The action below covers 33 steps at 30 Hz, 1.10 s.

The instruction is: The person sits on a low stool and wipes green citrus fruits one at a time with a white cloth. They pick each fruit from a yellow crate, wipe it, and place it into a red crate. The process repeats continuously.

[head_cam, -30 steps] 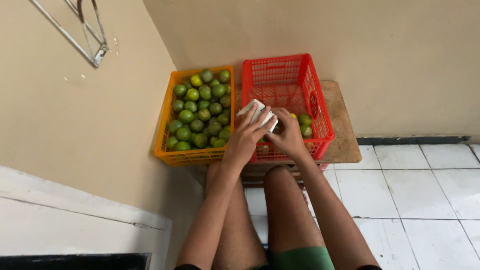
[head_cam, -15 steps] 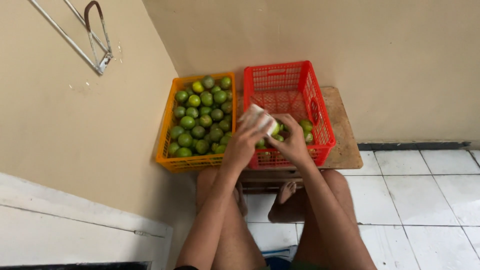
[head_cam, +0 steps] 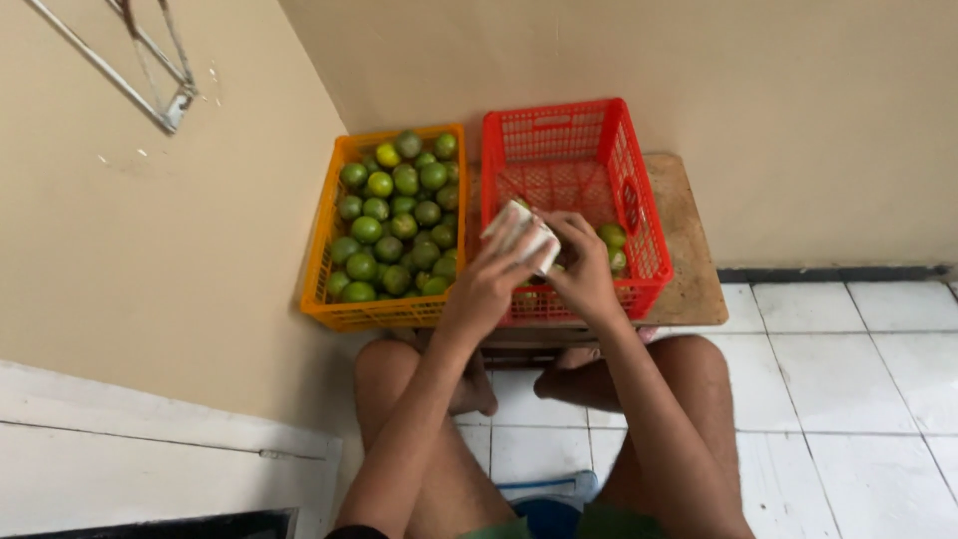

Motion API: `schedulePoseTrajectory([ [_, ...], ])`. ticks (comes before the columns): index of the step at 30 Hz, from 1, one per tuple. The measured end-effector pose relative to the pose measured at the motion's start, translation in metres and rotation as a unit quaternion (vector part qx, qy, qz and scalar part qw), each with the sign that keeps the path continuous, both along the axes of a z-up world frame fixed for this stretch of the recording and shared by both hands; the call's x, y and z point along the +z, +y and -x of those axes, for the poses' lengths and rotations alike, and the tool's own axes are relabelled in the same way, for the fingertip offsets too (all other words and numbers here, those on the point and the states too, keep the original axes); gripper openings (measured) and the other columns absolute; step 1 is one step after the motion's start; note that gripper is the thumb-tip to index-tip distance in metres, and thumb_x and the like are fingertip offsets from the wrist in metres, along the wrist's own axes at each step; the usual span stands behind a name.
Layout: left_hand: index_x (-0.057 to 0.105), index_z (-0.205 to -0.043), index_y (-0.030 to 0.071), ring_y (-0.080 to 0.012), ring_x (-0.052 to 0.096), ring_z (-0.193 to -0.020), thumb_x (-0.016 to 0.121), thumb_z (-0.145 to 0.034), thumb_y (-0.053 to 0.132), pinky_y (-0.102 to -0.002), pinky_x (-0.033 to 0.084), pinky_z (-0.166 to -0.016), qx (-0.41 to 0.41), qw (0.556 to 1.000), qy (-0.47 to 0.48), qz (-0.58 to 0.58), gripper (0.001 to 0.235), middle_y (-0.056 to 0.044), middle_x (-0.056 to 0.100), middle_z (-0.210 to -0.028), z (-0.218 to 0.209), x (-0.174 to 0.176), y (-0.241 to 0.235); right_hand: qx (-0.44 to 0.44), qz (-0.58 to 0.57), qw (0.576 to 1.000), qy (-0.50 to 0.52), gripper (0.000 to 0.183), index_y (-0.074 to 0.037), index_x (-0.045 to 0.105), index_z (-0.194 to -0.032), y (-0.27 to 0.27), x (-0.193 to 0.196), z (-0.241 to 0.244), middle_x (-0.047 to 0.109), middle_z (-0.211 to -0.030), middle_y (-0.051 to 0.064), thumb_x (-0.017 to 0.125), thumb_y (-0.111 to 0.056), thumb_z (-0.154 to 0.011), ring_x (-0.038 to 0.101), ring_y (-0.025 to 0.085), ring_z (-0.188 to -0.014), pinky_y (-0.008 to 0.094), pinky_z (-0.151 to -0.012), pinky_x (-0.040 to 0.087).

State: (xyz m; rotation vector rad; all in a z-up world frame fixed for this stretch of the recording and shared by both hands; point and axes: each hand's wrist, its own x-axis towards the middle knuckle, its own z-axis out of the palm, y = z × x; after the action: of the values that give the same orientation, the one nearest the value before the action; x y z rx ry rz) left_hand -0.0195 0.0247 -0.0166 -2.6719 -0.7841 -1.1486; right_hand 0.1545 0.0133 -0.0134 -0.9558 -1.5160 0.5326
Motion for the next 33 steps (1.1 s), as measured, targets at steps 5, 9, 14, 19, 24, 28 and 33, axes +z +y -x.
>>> schedulePoseTrajectory([
  [5,0.053,-0.150,0.027,-0.0424,0.037,-0.147,0.052,-0.101,-0.007,-0.039,0.062,-0.096,0.019,0.999,0.032,-0.013,0.060,-0.005,0.052,-0.154,0.009,0.010,0.008,0.031,0.031,0.998,0.043,0.065,0.001,0.056,-0.138,0.002,-0.007,0.001,0.064,-0.121,0.025,0.084,0.003,-0.079,0.067,0.046,-0.110,0.054,-0.086,0.061],
  [9,0.052,-0.149,0.033,-0.0369,0.034,-0.150,0.055,-0.102,0.003,-0.029,0.062,-0.092,0.030,0.996,0.085,-0.001,0.056,0.000,0.048,-0.158,0.012,0.016,0.013,-0.012,0.013,1.000,-0.014,0.052,0.003,0.067,-0.126,-0.004,0.008,0.002,0.063,-0.110,0.025,0.081,0.005,-0.076,0.065,0.050,-0.106,0.055,-0.082,0.061],
  [14,0.045,-0.154,0.035,-0.0404,0.034,-0.149,0.049,-0.101,-0.008,-0.038,0.063,-0.093,0.014,0.997,0.073,0.021,0.069,0.001,0.044,-0.161,0.009,0.014,0.009,-0.038,-0.013,0.999,-0.037,0.049,0.000,0.069,-0.125,0.003,-0.005,-0.002,0.061,-0.116,0.019,0.083,0.000,-0.079,0.065,0.044,-0.111,0.053,-0.090,0.058],
  [19,0.039,-0.159,0.030,-0.0405,0.034,-0.150,0.044,-0.102,-0.012,-0.035,0.065,-0.086,0.020,0.996,0.038,0.081,0.071,0.001,0.040,-0.164,0.003,0.018,0.006,0.032,0.012,0.998,0.058,0.065,0.005,0.054,-0.141,0.000,-0.005,0.001,0.056,-0.134,0.029,0.078,0.005,-0.080,0.064,0.049,-0.117,0.055,-0.093,0.057],
  [24,0.052,-0.152,0.017,-0.0512,0.040,-0.143,0.041,-0.102,-0.013,-0.049,0.059,-0.098,0.006,0.992,0.017,0.124,0.059,-0.015,0.051,-0.154,0.006,0.044,-0.009,-0.005,0.034,0.997,0.063,0.058,0.003,0.053,-0.129,-0.001,-0.008,0.007,0.067,-0.115,0.026,0.082,0.004,-0.078,0.069,0.041,-0.107,0.053,-0.089,0.059],
  [28,0.041,-0.158,0.032,-0.0419,0.033,-0.149,0.039,-0.100,-0.013,-0.035,0.059,-0.100,0.036,0.987,0.041,0.150,0.074,-0.004,0.040,-0.163,0.007,0.021,-0.001,-0.015,0.031,0.998,0.055,0.057,0.002,0.059,-0.125,-0.003,-0.004,0.008,0.069,-0.113,0.022,0.083,0.007,-0.074,0.068,0.038,-0.108,0.052,-0.090,0.059],
  [33,0.033,-0.162,0.025,-0.0425,0.029,-0.152,0.038,-0.102,-0.015,-0.038,0.059,-0.096,0.045,0.972,0.027,0.228,0.073,-0.006,0.032,-0.168,0.014,0.025,0.002,-0.024,0.010,1.000,-0.008,0.050,0.002,0.067,-0.126,-0.001,0.007,0.008,0.064,-0.115,0.018,0.085,0.002,-0.079,0.067,0.040,-0.110,0.054,-0.087,0.061],
])
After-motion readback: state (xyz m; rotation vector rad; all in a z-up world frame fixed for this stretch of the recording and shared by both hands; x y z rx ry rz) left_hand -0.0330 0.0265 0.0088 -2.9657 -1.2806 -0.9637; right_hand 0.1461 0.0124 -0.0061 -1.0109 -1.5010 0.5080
